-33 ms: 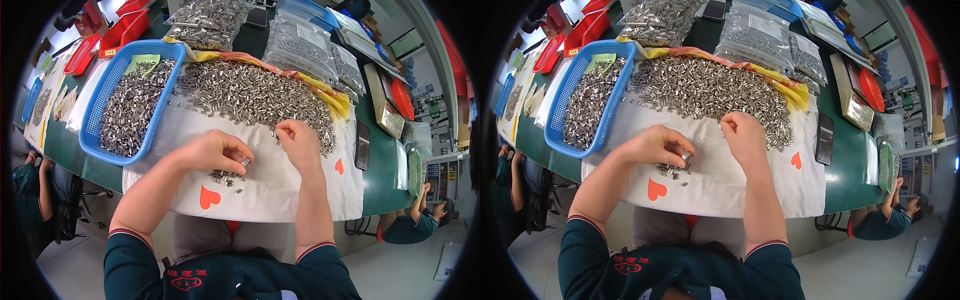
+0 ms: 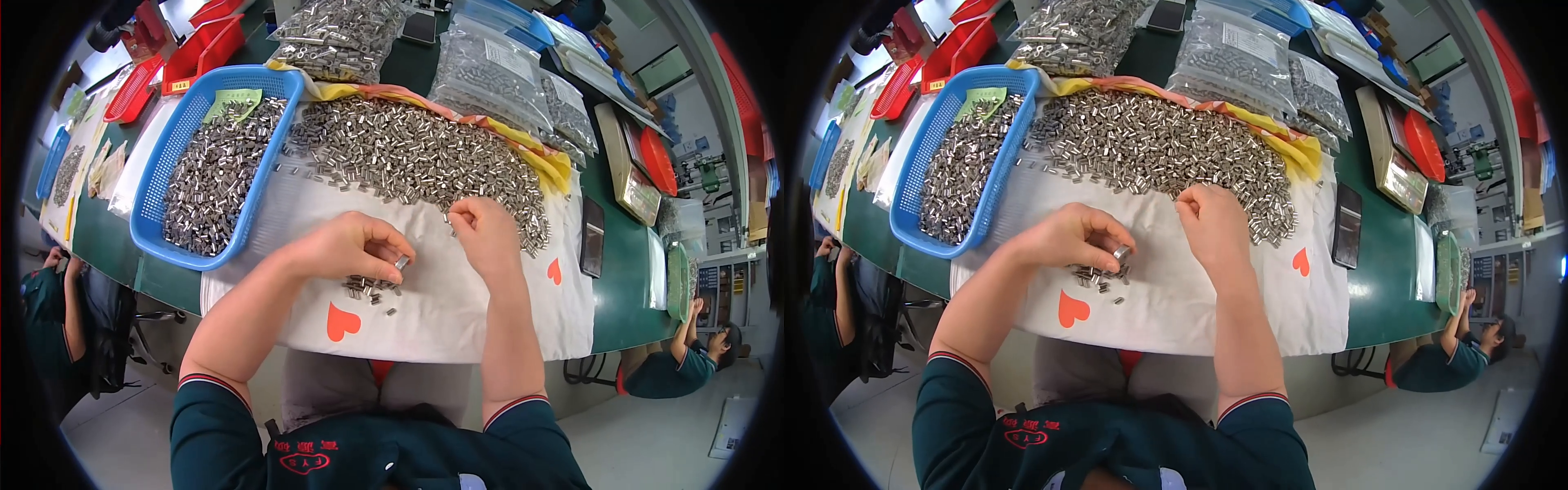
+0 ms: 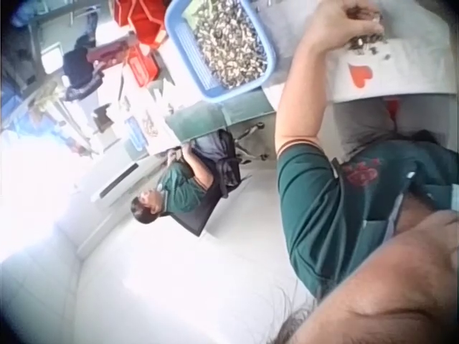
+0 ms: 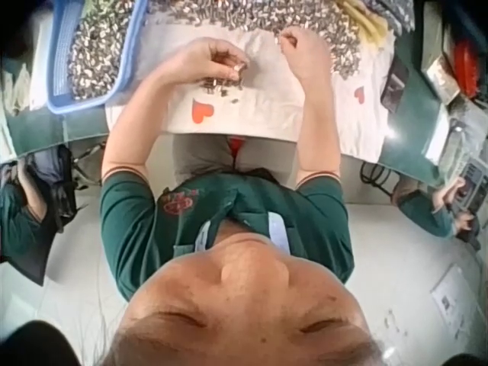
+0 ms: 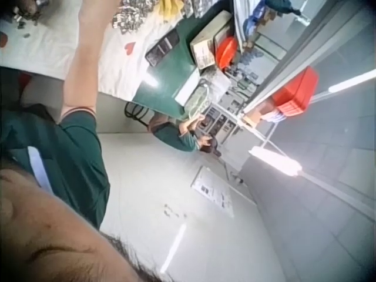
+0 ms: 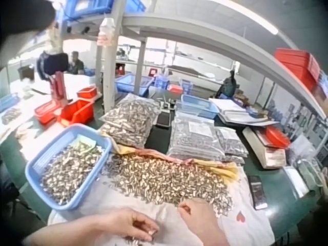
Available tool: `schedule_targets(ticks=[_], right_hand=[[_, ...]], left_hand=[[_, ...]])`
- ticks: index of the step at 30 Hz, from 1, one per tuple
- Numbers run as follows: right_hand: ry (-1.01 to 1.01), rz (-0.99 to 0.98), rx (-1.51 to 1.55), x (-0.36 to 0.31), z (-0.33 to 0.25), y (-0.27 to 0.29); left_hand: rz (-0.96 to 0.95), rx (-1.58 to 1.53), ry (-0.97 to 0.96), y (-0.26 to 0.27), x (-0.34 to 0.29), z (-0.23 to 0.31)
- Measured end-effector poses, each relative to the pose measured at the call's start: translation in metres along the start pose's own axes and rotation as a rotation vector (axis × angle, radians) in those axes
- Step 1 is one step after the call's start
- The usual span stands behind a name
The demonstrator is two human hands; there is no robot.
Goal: Manually sorting and inspecting small metal hardware components at a factory workbench.
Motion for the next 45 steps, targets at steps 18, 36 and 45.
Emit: schedule_targets(ticks=[18, 36, 45], right_hand=[[0.002, -0.149, 0.565, -0.013, -0.029, -0.017], [0.128, -0.177, 0.543, -0.018, -0.032, -0.021], [-0.011, -0.044, 0.319, -0.02, -0.012, -0.001]], left_hand=[[0.237, -0.335, -0.053, 0.011, 0.007, -0.011], [0.258, -0.261, -0.014, 0.013, 0.001, -0.006], [0.11, -0.097, -0.029, 0.006, -0.002, -0.003]])
Point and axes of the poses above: each hand's wrist, its own x-axis towards the middle knuckle, its own y-axis out of the back of the hand, z = x × y, the point moved 6 cm from there along x, towards the middle knuckle, and after that the axes turned 3 degrees about x, right-handed, at the moved point
